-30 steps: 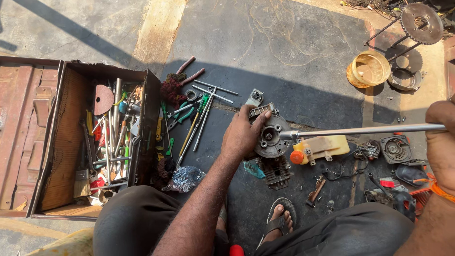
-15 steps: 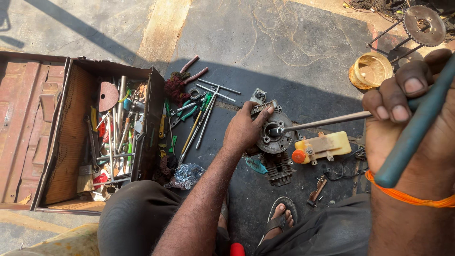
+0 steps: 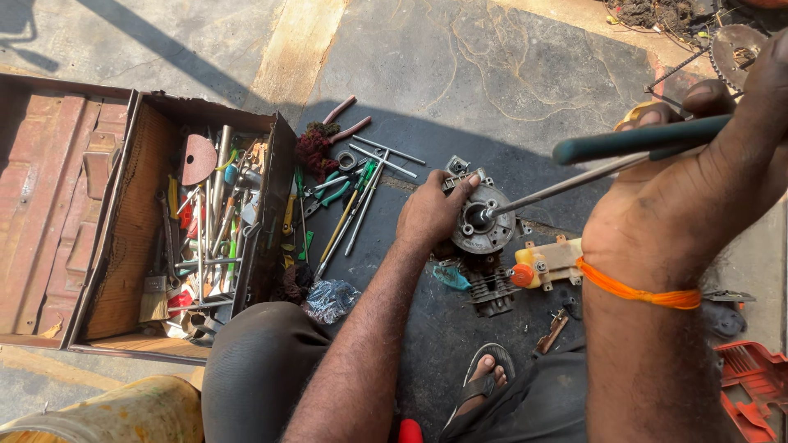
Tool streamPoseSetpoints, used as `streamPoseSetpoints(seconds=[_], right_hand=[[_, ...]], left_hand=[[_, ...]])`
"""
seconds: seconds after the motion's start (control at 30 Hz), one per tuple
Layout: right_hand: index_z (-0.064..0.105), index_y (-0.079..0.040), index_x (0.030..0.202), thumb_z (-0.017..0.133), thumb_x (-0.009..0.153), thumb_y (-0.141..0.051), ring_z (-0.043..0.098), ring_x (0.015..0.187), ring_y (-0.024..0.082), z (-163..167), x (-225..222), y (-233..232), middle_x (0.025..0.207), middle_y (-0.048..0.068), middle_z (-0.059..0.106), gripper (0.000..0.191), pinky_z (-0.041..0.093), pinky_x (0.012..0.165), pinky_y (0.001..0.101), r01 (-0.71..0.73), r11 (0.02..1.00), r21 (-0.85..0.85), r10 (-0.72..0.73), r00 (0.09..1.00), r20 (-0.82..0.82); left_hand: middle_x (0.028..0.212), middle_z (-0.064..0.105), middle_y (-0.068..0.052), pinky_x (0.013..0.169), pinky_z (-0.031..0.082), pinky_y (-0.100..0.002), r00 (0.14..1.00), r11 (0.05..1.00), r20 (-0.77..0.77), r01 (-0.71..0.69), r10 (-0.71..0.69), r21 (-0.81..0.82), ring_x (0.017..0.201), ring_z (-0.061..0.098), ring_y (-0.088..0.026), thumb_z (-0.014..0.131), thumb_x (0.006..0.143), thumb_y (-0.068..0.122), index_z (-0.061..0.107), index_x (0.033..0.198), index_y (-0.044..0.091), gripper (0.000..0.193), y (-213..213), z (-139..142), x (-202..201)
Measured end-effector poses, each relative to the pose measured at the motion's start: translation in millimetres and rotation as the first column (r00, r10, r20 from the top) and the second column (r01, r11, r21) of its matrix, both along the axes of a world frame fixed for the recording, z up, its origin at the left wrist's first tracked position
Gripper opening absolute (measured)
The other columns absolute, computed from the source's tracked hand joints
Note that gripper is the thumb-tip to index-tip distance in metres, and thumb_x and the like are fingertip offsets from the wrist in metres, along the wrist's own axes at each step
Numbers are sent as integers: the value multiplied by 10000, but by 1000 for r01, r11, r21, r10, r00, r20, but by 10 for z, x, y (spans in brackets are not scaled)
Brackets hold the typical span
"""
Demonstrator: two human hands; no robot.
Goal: The person sits on the ground and uses a T-handle wrench to loosen and remove a bolt from a small engine. They then use a screwdriver to pry and separate the engine casing, exposing internal components.
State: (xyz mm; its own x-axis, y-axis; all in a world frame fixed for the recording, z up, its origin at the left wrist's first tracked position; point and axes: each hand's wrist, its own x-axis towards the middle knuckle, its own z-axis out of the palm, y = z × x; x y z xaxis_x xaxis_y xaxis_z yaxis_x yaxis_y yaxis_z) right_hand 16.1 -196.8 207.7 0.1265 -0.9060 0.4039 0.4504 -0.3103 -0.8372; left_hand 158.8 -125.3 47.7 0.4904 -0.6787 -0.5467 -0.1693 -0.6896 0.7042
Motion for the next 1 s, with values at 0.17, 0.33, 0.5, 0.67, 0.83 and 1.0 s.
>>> streamPoseSetpoints(seconds=[0.17,0.33,0.5,0.67,0.83,1.0], right_hand=[[567,-61,1205,693,1121,-222,560,843,149,92,305,-205,1053,75,560,221,504,687,345,-86,995,45,87,996,-37],[496,-74,1107,661,1128,-138,500,648,173,307,464,-470,938,92,538,178,453,633,344,-272,915,297,314,944,-105],[468,-94,1159,672,1070,-103,527,623,168,516,824,-366,965,75,572,222,488,594,354,-32,905,424,69,995,-72],[399,-96,1270,669,1025,-51,549,783,122,785,863,-287,957,71,577,368,482,582,297,-217,887,408,248,969,-23],[379,-85,1293,677,1038,-37,566,817,135,839,804,-161,984,82,578,395,520,628,307,-171,927,334,200,978,-54],[369,-80,1290,666,1003,-39,574,702,157,743,750,-205,959,86,592,415,536,614,316,-152,919,363,195,977,-83]], left_hand=[[1261,694,-234,1009,543,-503,998,999,-31,-46,46,11,1182,690,-350,518,956,686,491,1461,60,804,-123,-104,135],[1268,673,-260,1030,520,-505,989,994,-95,-113,114,11,1197,667,-374,546,918,678,503,1440,75,799,-201,-182,196],[1348,579,-231,1050,495,-522,989,986,-101,-98,112,132,1241,620,-380,551,915,677,471,1456,101,793,-337,15,226],[1407,513,-250,1068,477,-540,998,975,-56,-2,15,220,1292,562,-422,514,987,660,445,1486,88,763,-354,394,293],[1388,550,-257,1133,350,-598,720,817,386,511,-577,268,1354,462,-485,442,1025,469,585,1504,228,555,-345,713,329],[1399,549,-258,1196,-63,-723,518,679,439,563,-735,472,1486,243,-531,245,1093,549,670,1328,67,684,-380,811,394]])
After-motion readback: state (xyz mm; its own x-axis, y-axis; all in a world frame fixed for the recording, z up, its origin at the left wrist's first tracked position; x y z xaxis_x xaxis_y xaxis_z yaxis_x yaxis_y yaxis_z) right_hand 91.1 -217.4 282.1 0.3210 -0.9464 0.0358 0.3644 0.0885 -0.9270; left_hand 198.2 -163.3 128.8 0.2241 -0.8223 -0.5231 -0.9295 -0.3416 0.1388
